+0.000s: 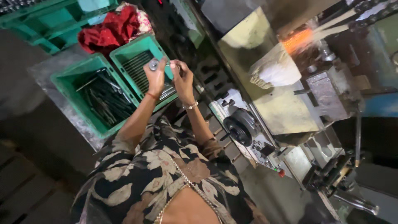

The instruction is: The person repeatedly picks small cylindrical metal parts from green bins, places them against a rotating grinding wheel, and returns them to the bins. The cycle of pick, grind, and return is performed continuously throughout the clip.

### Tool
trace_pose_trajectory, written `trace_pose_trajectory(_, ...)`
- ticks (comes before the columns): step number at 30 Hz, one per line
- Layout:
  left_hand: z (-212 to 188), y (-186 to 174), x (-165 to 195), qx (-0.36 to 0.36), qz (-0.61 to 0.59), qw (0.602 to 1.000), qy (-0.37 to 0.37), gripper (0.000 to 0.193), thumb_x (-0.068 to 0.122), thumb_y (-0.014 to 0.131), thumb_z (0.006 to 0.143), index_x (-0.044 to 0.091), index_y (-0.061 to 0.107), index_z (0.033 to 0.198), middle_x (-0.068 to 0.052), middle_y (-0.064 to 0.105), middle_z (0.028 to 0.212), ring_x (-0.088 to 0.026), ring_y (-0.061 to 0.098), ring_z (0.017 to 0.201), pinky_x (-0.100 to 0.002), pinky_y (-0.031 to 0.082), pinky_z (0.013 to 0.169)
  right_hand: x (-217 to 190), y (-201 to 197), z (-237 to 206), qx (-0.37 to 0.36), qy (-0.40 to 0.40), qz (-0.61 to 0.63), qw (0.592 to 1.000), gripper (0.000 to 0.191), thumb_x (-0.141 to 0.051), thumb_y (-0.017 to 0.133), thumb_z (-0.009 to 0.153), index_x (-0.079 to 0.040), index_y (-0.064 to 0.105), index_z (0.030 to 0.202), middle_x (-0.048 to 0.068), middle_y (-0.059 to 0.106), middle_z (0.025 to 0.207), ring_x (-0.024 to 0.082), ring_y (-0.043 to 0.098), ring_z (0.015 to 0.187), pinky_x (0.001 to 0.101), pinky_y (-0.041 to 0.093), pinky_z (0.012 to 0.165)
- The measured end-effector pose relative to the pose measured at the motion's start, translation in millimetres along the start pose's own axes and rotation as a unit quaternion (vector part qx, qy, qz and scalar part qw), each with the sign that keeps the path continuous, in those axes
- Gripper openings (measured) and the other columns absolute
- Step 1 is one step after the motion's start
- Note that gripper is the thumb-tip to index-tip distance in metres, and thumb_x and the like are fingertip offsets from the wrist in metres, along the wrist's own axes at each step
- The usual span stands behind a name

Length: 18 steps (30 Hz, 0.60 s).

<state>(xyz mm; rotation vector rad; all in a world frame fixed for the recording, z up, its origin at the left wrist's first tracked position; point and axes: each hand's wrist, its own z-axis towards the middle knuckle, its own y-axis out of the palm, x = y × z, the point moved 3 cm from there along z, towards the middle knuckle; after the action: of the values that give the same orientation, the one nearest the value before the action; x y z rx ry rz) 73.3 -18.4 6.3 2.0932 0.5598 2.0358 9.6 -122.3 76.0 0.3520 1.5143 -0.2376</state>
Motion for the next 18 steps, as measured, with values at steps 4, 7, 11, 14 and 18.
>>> trace_pose_trajectory(4, 9, 0, 4, -0.025, 0.033, 0.999, 0.019, 0.037, 0.013, 0.077, 0.091, 0.01, 0.05, 0.066, 0.008, 0.044, 0.066, -0.003, 0.036, 0.061, -0.027, 0.029, 0.053, -2, 11, -1, 0.03, 0.009, -0.002, 0.999, 0.023, -0.017, 0.072, 0.099, 0.0, 0.07, 0.114, -0.003, 0.052, 0.077, 0.003, 0.042, 0.055, 0.0228, 0.032, 0.047)
trace_pose_trajectory(7, 1, 7, 14, -0.021, -0.083, 0.989, -0.124, 0.024, 0.018, 0.071, 0.091, 0.01, 0.06, 0.071, 0.007, 0.051, 0.065, -0.004, 0.042, 0.056, -0.027, 0.031, 0.05, -7, 11, -1, 0.016, -0.091, -0.024, 0.995, 0.022, -0.014, 0.076, 0.099, 0.001, 0.071, 0.116, -0.001, 0.061, 0.095, 0.003, 0.049, 0.075, 0.0207, 0.04, 0.063)
trace_pose_trajectory(11, -15, 17, 33, -0.107, -0.041, 0.985, -0.132, 0.034, 0.033, 0.074, 0.1, 0.013, 0.057, 0.077, 0.009, 0.049, 0.067, -0.003, 0.042, 0.056, -0.024, 0.031, 0.05, -11, -1, 1, 0.035, -0.131, -0.016, 0.991, 0.031, -0.014, 0.075, 0.096, 0.0, 0.067, 0.123, 0.001, 0.07, 0.109, 0.004, 0.062, 0.094, 0.0198, 0.052, 0.082)
trace_pose_trajectory(14, -23, 12, 21, -0.26, 0.022, 0.943, -0.207, 0.028, 0.04, 0.065, 0.1, 0.014, 0.067, 0.09, 0.011, 0.048, 0.068, -0.001, 0.039, 0.055, -0.022, 0.028, 0.049, -20, -13, 8, 0.1, -0.197, 0.031, 0.975, 0.018, -0.011, 0.074, 0.103, 0.002, 0.072, 0.115, 0.003, 0.069, 0.112, 0.006, 0.058, 0.092, 0.0227, 0.049, 0.078)
trace_pose_trajectory(18, -15, -10, -26, -0.217, -0.016, 0.915, -0.341, 0.02, 0.025, 0.072, 0.097, 0.013, 0.057, 0.092, 0.006, 0.05, 0.069, -0.009, 0.048, 0.055, -0.028, 0.041, 0.05, -33, -45, 15, 0.19, -0.149, 0.141, 0.96, 0.017, -0.011, 0.072, 0.1, 0.001, 0.07, 0.112, -0.001, 0.063, 0.088, 0.002, 0.044, 0.058, 0.0204, 0.034, 0.049)
